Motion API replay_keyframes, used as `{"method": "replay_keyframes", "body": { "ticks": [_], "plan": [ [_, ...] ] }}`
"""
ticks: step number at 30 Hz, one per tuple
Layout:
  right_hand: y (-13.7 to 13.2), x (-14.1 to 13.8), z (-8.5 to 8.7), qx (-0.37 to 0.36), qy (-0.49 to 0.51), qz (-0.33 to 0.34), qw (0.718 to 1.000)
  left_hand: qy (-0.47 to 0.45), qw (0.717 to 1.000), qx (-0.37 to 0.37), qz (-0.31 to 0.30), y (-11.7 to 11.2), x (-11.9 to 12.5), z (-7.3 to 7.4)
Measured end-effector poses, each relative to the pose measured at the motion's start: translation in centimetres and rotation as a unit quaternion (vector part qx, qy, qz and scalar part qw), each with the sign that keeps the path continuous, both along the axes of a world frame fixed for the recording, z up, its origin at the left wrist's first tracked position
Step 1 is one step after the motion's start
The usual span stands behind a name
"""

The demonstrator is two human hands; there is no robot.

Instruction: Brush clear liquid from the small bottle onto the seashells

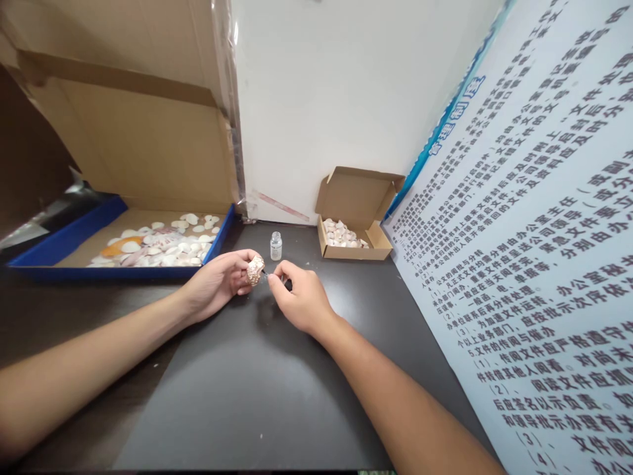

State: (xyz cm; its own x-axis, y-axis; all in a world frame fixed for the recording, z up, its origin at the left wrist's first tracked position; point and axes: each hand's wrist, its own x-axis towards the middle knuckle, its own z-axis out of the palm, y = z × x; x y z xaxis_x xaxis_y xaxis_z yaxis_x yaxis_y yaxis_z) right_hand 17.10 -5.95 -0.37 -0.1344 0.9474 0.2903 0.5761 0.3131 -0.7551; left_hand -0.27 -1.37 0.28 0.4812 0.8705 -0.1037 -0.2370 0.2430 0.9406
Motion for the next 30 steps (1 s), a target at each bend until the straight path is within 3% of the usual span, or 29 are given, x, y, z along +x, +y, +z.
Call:
{"method": "replay_keyframes", "body": {
  "ticks": [10, 17, 23, 30],
  "plan": [
    [-0.39, -0.2, 0.44, 0.026, 0.02, 0.014, 0.999, -0.006, 1.0, -0.016, -0.003, -0.02, 0.02, 0.08],
    [-0.1, 0.04, 0.48, 0.032, 0.008, -0.07, 0.997, -0.008, 1.0, -0.012, -0.004, 0.07, 0.06, -0.11],
    [-0.26, 0.06, 0.6, 0.038, 0.023, -0.022, 0.999, 0.006, 1.0, -0.001, -0.012, -0.15, 0.07, 0.02],
    [-0.02, -0.01, 0.16, 0.001, -0.005, -0.018, 1.0, 0.01, 1.0, 0.001, -0.015, -0.09, 0.11, 0.07]
  ]
}}
